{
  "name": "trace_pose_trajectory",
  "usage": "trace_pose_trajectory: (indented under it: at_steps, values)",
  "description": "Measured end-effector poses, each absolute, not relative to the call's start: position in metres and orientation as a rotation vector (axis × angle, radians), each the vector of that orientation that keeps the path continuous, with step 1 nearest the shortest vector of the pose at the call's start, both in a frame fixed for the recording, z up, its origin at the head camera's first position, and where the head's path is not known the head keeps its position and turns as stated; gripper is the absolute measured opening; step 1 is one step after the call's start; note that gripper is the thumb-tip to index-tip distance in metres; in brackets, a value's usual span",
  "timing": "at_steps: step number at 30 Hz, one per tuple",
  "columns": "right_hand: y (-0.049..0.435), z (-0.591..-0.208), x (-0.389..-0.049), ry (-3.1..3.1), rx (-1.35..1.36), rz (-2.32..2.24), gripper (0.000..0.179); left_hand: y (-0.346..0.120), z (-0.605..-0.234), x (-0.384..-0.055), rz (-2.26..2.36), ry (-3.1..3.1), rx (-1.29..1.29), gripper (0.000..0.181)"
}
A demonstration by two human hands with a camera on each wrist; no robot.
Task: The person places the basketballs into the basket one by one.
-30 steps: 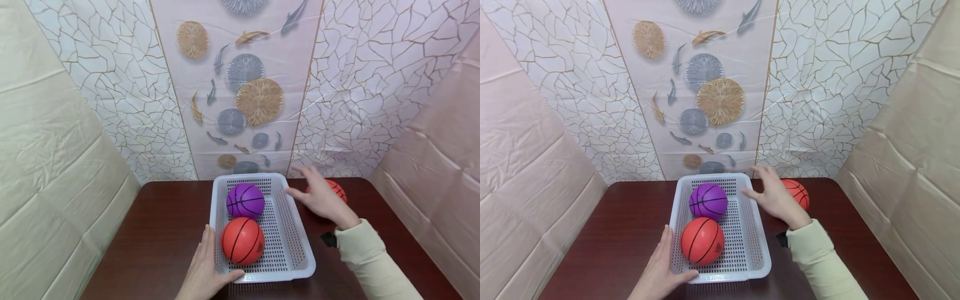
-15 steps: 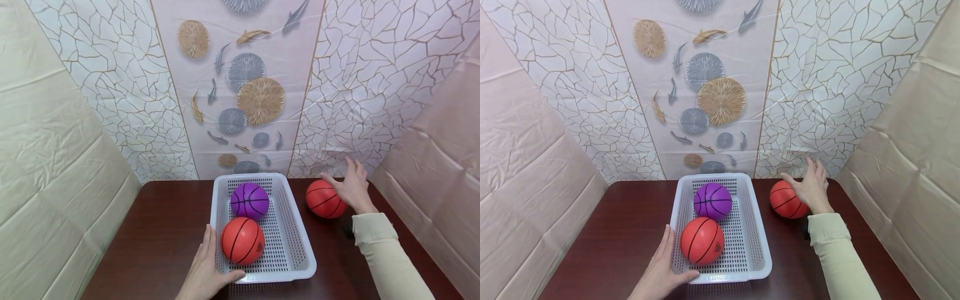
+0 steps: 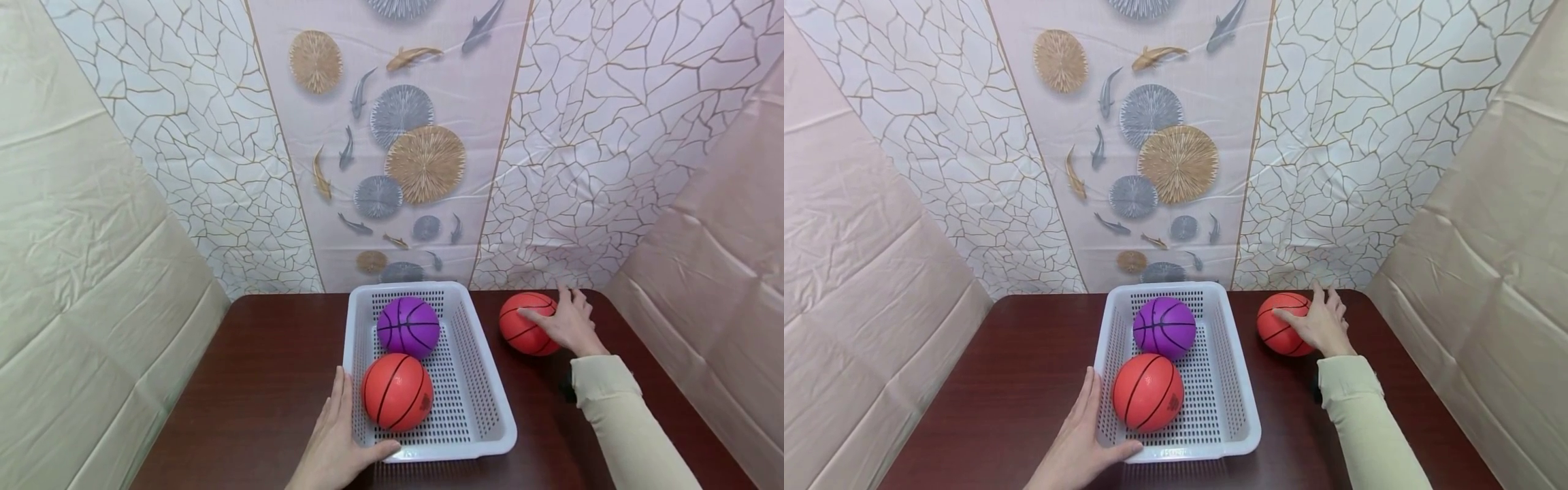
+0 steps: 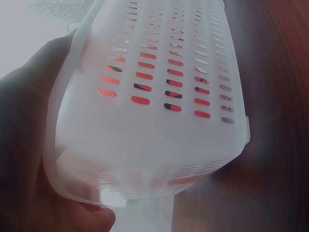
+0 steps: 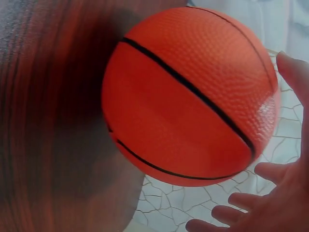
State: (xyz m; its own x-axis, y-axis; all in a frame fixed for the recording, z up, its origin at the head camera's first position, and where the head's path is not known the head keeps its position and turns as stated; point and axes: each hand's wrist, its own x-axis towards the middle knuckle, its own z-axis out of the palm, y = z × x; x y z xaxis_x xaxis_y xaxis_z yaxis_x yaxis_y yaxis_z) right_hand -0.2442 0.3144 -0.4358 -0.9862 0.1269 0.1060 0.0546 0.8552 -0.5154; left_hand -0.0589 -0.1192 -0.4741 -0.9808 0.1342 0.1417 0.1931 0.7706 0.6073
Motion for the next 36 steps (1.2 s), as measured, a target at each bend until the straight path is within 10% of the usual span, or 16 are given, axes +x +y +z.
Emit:
trace_pose_trajectory:
  at_steps: [36]
  values:
    - [0.308,-0.457,-0.24,-2.871,-0.14,0.932,0.121,-0.119,-0.473,-0.062,-1.037,-2.943,-0.18,0.138]
